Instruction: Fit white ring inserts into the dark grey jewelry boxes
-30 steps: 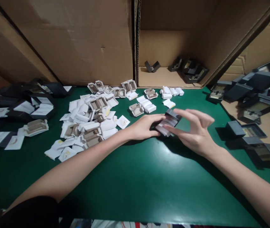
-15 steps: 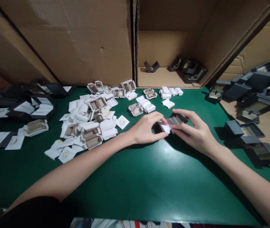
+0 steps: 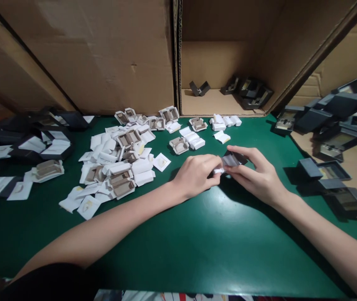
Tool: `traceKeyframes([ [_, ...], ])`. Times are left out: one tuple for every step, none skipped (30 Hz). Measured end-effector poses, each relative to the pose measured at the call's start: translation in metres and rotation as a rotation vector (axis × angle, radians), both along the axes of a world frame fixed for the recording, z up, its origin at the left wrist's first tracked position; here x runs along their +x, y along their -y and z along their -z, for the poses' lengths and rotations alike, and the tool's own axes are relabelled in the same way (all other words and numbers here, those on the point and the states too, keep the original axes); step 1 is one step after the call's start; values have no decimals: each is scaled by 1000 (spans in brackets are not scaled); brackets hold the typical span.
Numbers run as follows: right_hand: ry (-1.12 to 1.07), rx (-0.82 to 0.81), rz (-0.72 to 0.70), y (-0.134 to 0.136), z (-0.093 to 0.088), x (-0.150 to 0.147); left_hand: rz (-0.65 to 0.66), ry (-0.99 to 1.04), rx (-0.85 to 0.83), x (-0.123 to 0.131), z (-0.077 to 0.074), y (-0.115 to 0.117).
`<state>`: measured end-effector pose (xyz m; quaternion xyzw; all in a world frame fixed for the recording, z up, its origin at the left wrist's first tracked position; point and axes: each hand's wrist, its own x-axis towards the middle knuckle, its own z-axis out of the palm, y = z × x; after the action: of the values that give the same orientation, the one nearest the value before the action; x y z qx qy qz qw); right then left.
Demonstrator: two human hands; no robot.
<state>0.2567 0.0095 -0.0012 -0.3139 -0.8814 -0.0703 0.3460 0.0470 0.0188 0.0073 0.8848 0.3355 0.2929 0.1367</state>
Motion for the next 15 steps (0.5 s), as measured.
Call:
traceKeyframes([
  [7, 13, 2, 0, 0, 0, -14, -21, 14, 1, -1, 1],
  [16, 23, 5, 0, 0, -1, -29, -46, 25, 2, -2, 1],
  [26, 33, 4, 0, 0, -1, -46, -74, 35, 3, -3, 2],
  [34, 40, 3, 0, 0, -1, -61, -105, 45, 4, -4, 2],
  [41, 45, 1, 0, 0, -1, -74, -134, 56, 5, -5, 3],
  [47, 50, -2, 0, 0, -1, -81, -161, 68, 5, -6, 3],
  [51, 54, -5, -1, 0, -1, -81, -187, 86, 5, -6, 3],
  [57, 55, -7, -1, -1, -1, -71, -213, 109, 5, -6, 3],
  [61, 54, -8, -1, -1, -1, -54, -240, 136, 4, -6, 3],
  [64, 52, -8, -1, -1, 0, -34, -268, 167, 3, -6, 4],
  [66, 48, -8, -1, -1, 0, -14, -296, 200, 2, -6, 4],
  [69, 44, -9, -1, -2, 0, 1, -322, 230, 1, -6, 4],
  [72, 39, -11, -1, -2, 1, 11, -344, 258, 0, -6, 4],
  [75, 34, -13, -1, -2, 1, 17, -362, 284, -1, -6, 4],
  [78, 28, -16, -1, -2, 1, 22, -376, 311, -2, -5, 4],
])
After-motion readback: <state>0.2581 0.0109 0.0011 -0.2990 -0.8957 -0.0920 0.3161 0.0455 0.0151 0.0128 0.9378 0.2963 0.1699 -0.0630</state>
